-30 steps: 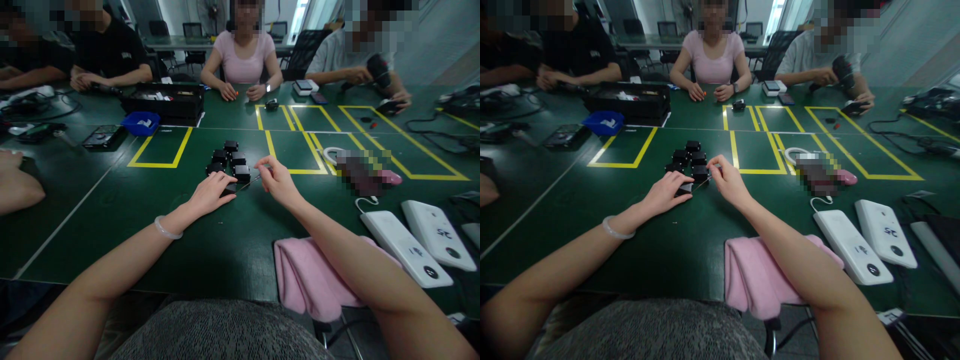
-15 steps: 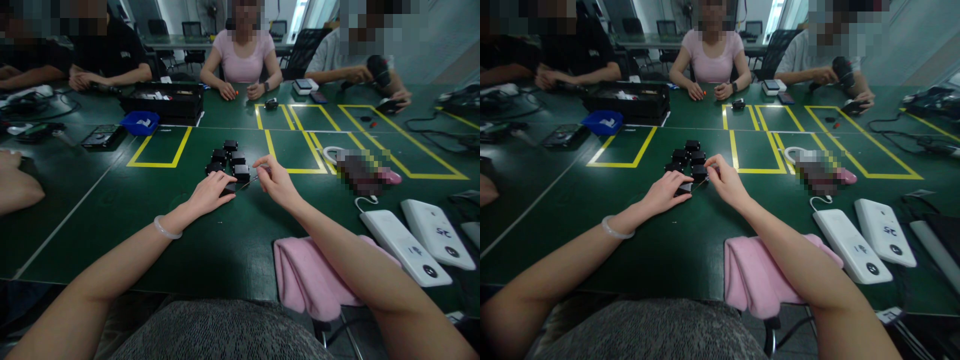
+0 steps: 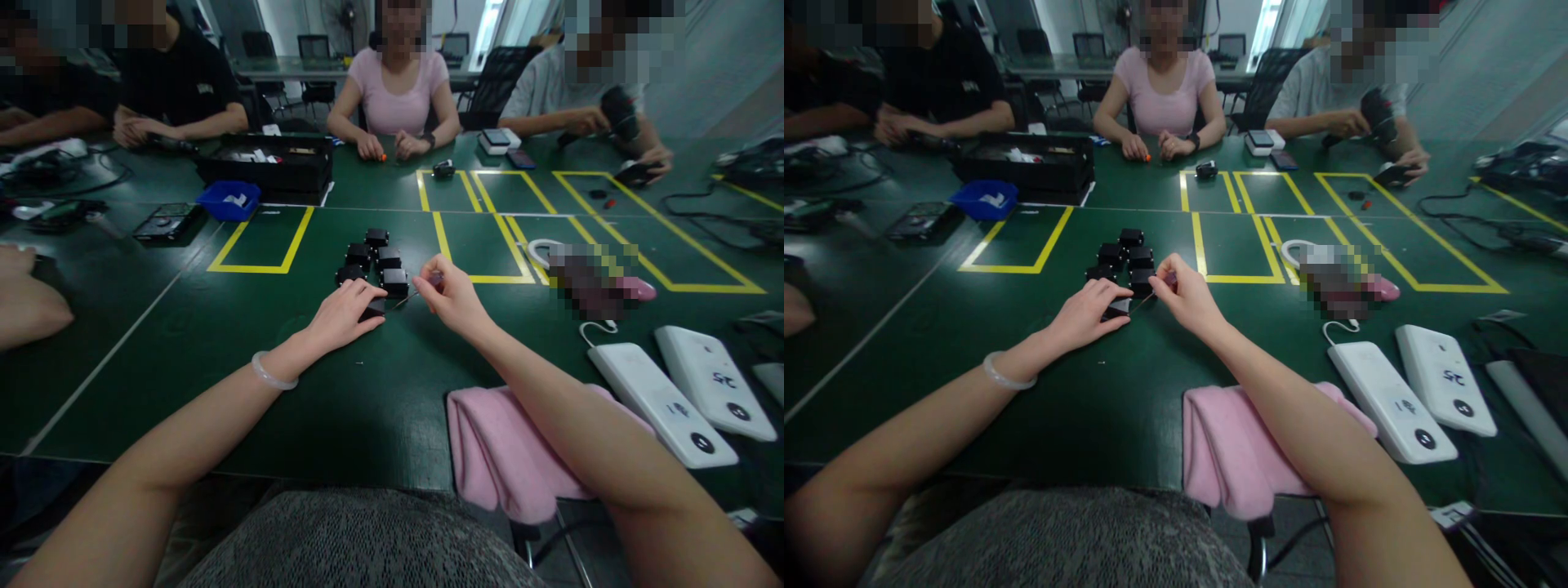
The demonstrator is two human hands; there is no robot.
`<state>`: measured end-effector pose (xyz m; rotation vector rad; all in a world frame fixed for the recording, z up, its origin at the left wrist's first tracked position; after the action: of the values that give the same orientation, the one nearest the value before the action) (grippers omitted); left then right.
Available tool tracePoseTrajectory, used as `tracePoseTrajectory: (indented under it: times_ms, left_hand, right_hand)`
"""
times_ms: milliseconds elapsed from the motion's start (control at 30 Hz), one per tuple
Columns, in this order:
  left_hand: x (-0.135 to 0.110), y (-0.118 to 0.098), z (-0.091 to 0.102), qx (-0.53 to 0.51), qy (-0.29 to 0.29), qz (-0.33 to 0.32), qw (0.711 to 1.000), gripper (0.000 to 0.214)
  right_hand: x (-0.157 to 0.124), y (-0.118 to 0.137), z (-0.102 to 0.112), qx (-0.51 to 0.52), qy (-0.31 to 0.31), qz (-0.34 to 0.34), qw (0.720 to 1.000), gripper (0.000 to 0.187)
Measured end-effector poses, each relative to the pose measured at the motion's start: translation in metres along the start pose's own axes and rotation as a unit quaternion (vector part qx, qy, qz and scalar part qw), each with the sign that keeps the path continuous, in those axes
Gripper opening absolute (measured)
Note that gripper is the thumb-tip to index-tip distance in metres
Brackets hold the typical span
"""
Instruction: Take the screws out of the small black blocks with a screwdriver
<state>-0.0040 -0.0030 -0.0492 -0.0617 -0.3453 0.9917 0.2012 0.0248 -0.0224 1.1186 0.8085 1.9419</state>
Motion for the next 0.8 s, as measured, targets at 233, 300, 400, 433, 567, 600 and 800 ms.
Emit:
tracePoseTrajectory:
  times_ms: [233, 300, 400, 433, 567, 600, 800]
  left_hand:
    - [0.0000, -0.0014, 0.0019, 0.000, 0.003, 0.003, 1.000, 0.039]
    - [0.0000, -0.0016, 0.0023, 0.000, 0.006, 0.006, 1.000, 0.039]
    - [0.0002, -0.0012, 0.0021, 0.000, 0.008, 0.011, 1.000, 0.039]
    - [0.0003, -0.0010, 0.0019, -0.001, 0.007, 0.011, 1.000, 0.039]
    - [0.0002, -0.0009, 0.0015, -0.001, 0.006, 0.008, 1.000, 0.039]
    - [0.0002, -0.0010, 0.0016, -0.001, 0.006, 0.008, 1.000, 0.039]
    - [0.0003, -0.0007, 0.0010, 0.002, 0.009, 0.008, 1.000, 0.040]
  right_hand:
    - [-0.0006, 0.0018, 0.0000, 0.004, 0.006, -0.006, 1.000, 0.016]
    - [-0.0008, 0.0015, 0.0001, 0.002, 0.009, -0.013, 1.000, 0.021]
    - [-0.0012, 0.0022, -0.0001, -0.006, 0.008, -0.016, 1.000, 0.021]
    - [-0.0014, 0.0028, -0.0003, -0.007, 0.006, -0.016, 1.000, 0.017]
    - [-0.0028, 0.0053, -0.0015, 0.004, 0.004, -0.015, 1.000, 0.006]
    - [-0.0030, 0.0055, -0.0016, 0.007, 0.004, -0.014, 1.000, 0.007]
    - [-0.0029, 0.0024, -0.0008, 0.002, 0.009, -0.022, 1.000, 0.025]
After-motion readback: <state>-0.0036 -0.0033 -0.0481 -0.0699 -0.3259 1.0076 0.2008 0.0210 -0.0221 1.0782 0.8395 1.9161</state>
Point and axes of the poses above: each hand's wrist, its own x-axis towards the middle knuckle, its own z-axis out of the back of the hand, y = z × x, the point moved 3 cm from there along x, towards the middle knuckle, and after that the axes turned 2 degrees about z, right-handed, at the moved point
